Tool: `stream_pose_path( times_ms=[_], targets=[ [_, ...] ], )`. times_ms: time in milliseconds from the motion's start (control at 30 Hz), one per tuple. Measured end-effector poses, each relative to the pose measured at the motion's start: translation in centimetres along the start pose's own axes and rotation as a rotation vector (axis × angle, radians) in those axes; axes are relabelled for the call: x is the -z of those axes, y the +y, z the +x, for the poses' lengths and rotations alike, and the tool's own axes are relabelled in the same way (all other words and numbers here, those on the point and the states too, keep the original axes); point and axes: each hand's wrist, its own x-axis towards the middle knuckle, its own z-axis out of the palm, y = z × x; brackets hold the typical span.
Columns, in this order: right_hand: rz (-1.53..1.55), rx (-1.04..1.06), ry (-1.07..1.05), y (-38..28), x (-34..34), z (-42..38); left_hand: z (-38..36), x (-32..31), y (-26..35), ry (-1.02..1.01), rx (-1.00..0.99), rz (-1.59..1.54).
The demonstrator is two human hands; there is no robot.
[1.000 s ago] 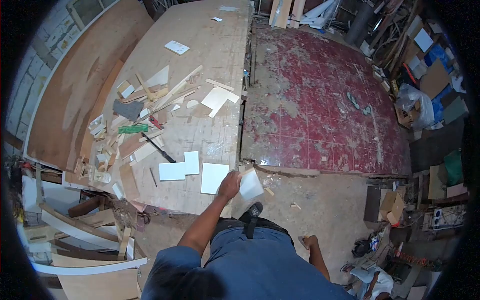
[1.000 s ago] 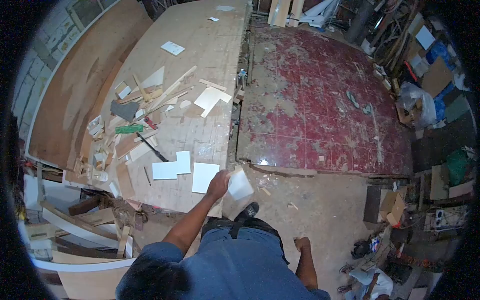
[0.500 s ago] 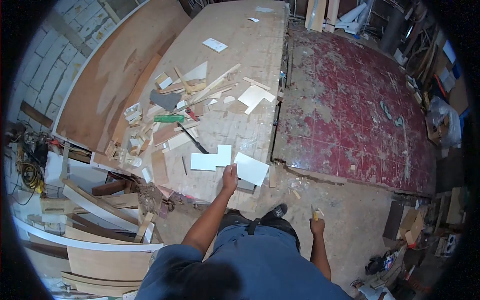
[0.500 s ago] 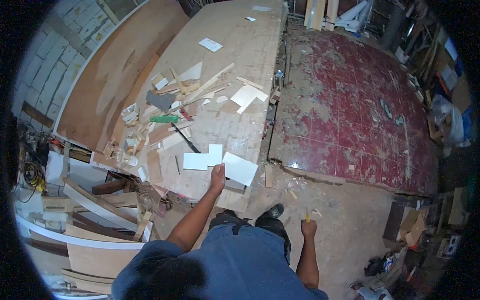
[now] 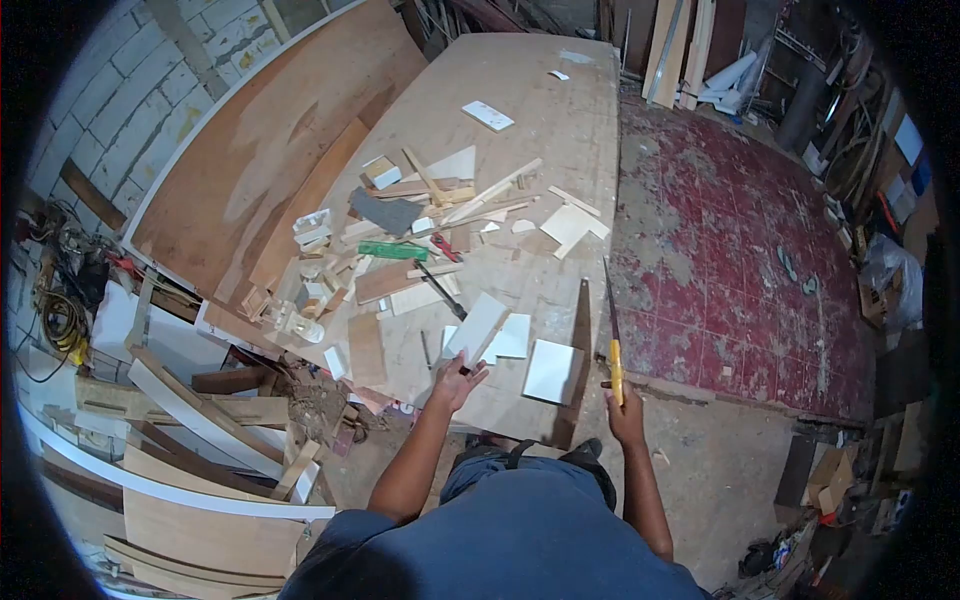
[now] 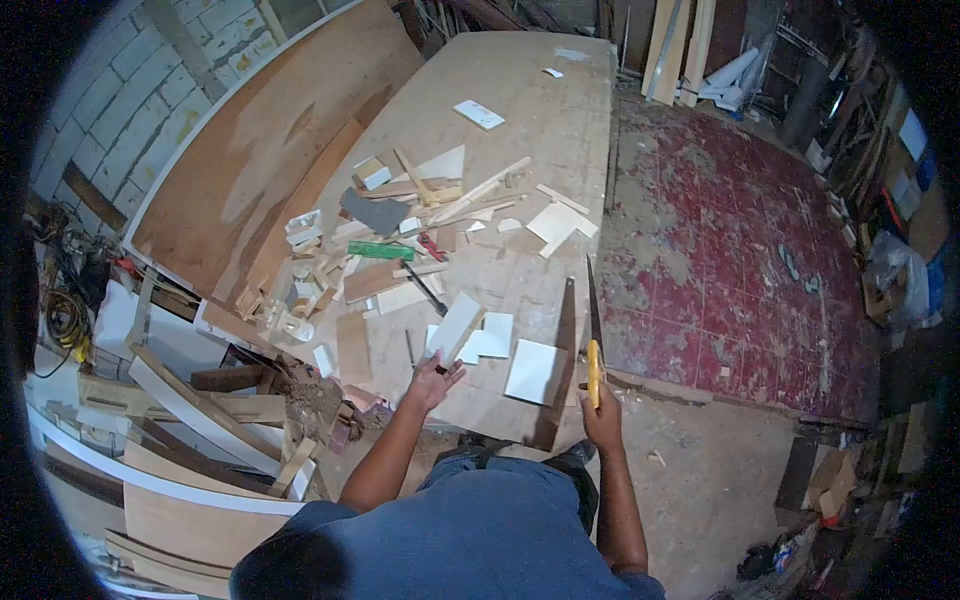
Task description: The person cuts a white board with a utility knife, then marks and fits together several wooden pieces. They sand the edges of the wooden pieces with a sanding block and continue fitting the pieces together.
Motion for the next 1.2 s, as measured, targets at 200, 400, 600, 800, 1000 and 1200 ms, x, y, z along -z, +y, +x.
stream_pose_path(
  times_ms=[200, 400, 600, 800, 1000, 1200],
  targets=[
    [-0.028, 0.105, -0.149, -5.3, -12.1, -2.0, 0.1, 5.1, 6.1, -0.121, 0.119, -0.131],
    [-0.505, 0.246, -0.318, -5.6, -20.5, -0.5, -2.3, 7.5, 11.7, -0.191, 0.114, -0.19],
    [-0.677, 0.184, -0.419, -6.2, -27.1, 5.3, -5.5, 6.5, 17.0, -0.203, 0.075, -0.144],
    [-0.767, 0.127, -0.337, -6.8, -30.6, 10.1, -8.1, 6.2, 20.3, -0.243, 0.004, -0.167],
    [-0.747, 0.125, -0.364, -9.3, -31.0, 12.0, -10.5, 4.2, 21.4, -0.131, -0.274, 0.12],
    [0.228, 0.264, -0.369, -23.9, -28.0, 12.3, -9.4, 0.9, 20.0, -0.105, -0.46, 0.286]
  ],
)
